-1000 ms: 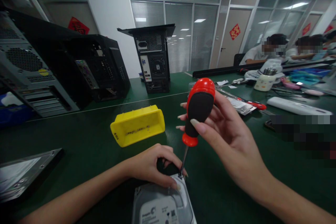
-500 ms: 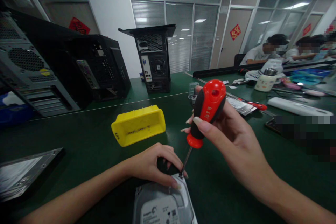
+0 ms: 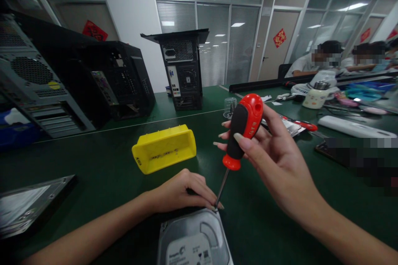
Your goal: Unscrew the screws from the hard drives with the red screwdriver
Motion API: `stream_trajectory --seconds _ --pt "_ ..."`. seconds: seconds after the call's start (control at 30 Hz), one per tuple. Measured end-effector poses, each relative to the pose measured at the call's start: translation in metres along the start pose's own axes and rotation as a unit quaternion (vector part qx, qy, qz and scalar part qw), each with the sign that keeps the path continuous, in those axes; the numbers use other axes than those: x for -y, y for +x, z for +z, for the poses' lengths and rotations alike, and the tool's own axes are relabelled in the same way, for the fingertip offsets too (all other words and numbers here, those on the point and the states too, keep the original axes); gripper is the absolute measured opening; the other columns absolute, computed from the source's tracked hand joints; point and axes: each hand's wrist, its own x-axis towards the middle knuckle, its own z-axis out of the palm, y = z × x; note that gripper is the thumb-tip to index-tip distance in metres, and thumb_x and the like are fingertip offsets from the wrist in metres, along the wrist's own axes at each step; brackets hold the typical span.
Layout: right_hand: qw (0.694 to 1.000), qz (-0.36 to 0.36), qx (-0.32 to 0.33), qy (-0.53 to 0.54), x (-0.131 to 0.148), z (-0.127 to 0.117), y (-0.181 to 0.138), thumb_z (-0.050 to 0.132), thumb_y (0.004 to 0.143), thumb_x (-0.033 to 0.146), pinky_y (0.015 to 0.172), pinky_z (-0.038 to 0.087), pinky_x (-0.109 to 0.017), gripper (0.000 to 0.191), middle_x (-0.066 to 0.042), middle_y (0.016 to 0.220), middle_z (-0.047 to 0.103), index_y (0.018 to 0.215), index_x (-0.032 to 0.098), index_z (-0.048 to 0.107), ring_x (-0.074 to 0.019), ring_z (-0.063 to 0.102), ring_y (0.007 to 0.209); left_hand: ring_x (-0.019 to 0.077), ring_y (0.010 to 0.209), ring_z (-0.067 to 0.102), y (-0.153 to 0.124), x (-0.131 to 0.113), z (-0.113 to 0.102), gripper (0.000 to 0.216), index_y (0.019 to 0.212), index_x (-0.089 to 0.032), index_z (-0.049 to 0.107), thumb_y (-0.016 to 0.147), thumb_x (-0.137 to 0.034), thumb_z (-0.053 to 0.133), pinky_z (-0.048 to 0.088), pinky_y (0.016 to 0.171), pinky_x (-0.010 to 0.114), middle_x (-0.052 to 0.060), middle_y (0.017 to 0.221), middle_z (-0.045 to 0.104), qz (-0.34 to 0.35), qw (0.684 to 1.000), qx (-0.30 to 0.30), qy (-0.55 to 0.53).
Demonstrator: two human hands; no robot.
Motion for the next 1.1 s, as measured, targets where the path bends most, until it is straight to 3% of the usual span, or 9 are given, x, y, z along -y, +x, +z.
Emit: stream_trajectory --seconds 0.43,0.8,1.1 --pt "0.999 -0.035 0.003 -0.028 -0.0031 -0.0026 0.0023 0.063 0.085 0.027 0.079 0.062 -0.026 0.041 0.002 0.109 0.067 0.124 0.036 0.052 -0.0169 0.070 0.092 0.0128 0.077 0.064 -0.0006 0.0002 0.0038 0.018 0.102 -0.015 0.073 0.089 -0.021 0.062 0.043 0.070 0.020 0.005 0.094 0.075 0.027 0.996 -0.015 0.081" --pt "0.998 -0.047 -0.006 -0.041 -0.0009 -0.0020 0.0021 0.063 0.085 0.027 0.079 0.061 -0.024 0.042 0.002 0.108 0.067 0.123 0.039 0.052 -0.0160 0.070 0.093 0.0130 0.071 0.063 -0.0003 -0.0015 0.0030 0.020 0.098 -0.010 0.074 0.085 -0.022 0.067 0.043 0.064 0.018 0.008 0.087 0.074 0.013 0.998 -0.018 0.061" --pt "0.998 -0.047 -0.009 -0.037 -0.0005 -0.0018 0.0014 0.064 0.084 0.026 0.076 0.063 -0.027 0.041 0.000 0.108 0.067 0.122 0.036 0.053 -0.0182 0.071 0.089 0.0122 0.073 0.063 -0.0009 -0.0008 0.0051 0.016 0.097 -0.013 0.074 0.088 -0.021 0.064 0.042 0.067 0.019 0.006 0.091 0.075 0.034 0.994 -0.033 0.100"
